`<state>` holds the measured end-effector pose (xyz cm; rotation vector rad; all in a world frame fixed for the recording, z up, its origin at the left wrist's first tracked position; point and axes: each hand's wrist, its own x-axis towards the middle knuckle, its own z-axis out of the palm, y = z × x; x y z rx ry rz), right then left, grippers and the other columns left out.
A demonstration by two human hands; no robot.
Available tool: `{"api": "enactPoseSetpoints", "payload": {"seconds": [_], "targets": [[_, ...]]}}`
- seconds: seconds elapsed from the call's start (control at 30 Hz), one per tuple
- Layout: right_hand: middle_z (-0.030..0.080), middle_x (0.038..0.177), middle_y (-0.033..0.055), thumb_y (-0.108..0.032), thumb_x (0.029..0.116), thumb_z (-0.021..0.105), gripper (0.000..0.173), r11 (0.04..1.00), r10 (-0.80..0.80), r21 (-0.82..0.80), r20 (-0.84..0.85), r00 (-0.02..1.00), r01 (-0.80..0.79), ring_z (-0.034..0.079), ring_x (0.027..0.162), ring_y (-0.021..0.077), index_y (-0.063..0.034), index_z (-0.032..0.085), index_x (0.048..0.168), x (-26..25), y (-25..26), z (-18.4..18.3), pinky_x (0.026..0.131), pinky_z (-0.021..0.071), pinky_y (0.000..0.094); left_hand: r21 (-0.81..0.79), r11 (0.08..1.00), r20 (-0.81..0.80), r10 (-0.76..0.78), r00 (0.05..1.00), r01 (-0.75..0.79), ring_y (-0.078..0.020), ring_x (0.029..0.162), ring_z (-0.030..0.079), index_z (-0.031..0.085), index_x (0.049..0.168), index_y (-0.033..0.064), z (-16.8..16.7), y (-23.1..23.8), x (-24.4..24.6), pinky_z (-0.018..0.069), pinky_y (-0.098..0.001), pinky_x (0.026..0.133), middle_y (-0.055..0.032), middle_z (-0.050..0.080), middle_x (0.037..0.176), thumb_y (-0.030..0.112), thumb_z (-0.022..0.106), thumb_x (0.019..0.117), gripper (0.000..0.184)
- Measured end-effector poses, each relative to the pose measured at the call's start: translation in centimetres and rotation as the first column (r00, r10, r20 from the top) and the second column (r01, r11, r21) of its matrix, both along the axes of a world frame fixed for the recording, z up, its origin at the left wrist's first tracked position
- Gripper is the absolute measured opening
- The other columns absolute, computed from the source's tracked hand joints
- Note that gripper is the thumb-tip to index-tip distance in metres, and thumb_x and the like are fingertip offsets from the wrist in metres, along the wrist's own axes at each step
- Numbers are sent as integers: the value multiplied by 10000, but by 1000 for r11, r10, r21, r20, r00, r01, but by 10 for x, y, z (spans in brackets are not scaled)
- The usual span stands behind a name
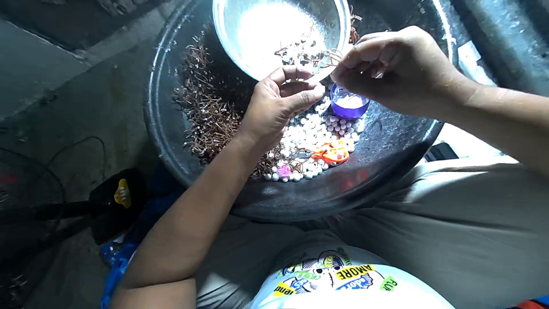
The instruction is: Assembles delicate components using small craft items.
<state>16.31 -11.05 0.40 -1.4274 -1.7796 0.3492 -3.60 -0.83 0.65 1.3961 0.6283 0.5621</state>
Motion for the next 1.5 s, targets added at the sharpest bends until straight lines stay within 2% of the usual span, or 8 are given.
{"api": "enactPoseSetpoints", "payload": {"seconds": [0.3, 0.73, 0.87, 1.07, 1.13, 1.17, 1.3, 1.5], "targets": [[681, 964, 35, -152, 969, 617, 154, 998, 21, 55, 36, 999, -23, 603, 805, -26, -58, 738, 987, -9, 3, -1, 725, 492, 120, -48, 998, 14, 51, 999, -50, -68, 828, 720, 548, 1090, 90, 1, -5, 2, 604, -237, 825, 20, 716, 899, -125, 654, 904, 303], [667, 961, 94, -103, 930, 614, 138, 987, 13, 156, 143, 990, -35, 599, 805, 46, -33, 729, 962, -10, 8, -7, 732, 482, 167, -133, 989, 22, 68, 997, -64, -87, 856, 726, 513, 1129, 83, 0, -7, 4, 602, -253, 850, -8, 715, 934, -127, 636, 921, 320], [664, 941, 108, -103, 914, 619, 121, 984, 7, 177, 177, 984, -39, 611, 811, 119, -28, 708, 949, -11, 10, -10, 730, 487, 260, -138, 988, 24, 69, 997, -65, -87, 860, 724, 498, 1146, 81, 0, -8, 5, 603, -255, 845, -10, 710, 953, -121, 627, 929, 323], [646, 973, 172, -135, 958, 587, 161, 982, -55, 190, 224, 973, 12, 638, 852, 242, 1, 672, 962, -8, 12, -2, 732, 516, 372, -165, 982, 34, 93, 995, -86, -71, 828, 718, 453, 1129, 101, 3, -7, 6, 595, -242, 842, -1, 709, 924, -97, 629, 944, 322], [643, 993, 176, -134, 973, 566, 186, 985, -111, 155, 211, 971, 79, 625, 873, 231, 13, 677, 1005, 1, 10, 5, 773, 509, 367, -184, 978, 34, 108, 994, -100, -71, 827, 708, 454, 1132, 99, 2, -6, 4, 590, -244, 844, -1, 696, 931, -95, 634, 941, 327], [637, 982, 151, -137, 977, 550, 192, 984, -131, 147, 209, 969, 101, 609, 864, 188, -1, 680, 1015, 6, 9, 6, 775, 495, 321, -190, 976, 37, 113, 993, -104, -76, 827, 707, 460, 1125, 101, 2, -4, 3, 593, -249, 838, -2, 691, 936, -97, 632, 941, 322], [676, 977, 108, -122, 1029, 529, 191, 996, -66, 80, 235, 970, 48, 631, 859, 118, -30, 696, 1050, 15, 6, 5, 802, 513, 277, -210, 976, 79, 82, 993, -64, -124, 866, 710, 472, 1165, 93, 2, 0, 2, 613, -293, 842, -30, 654, 980, -121, 570, 959, 313], [706, 999, 142, -37, 1048, 444, 254, 996, 4, 86, 335, 942, -34, 672, 846, 213, -22, 692, 1097, 19, 0, 5, 785, 545, 377, -202, 978, 88, 77, 993, -58, -114, 885, 705, 568, 1177, 49, 2, 4, 0, 599, -263, 844, -45, 677, 1018, -97, 506, 996, 240]]}}
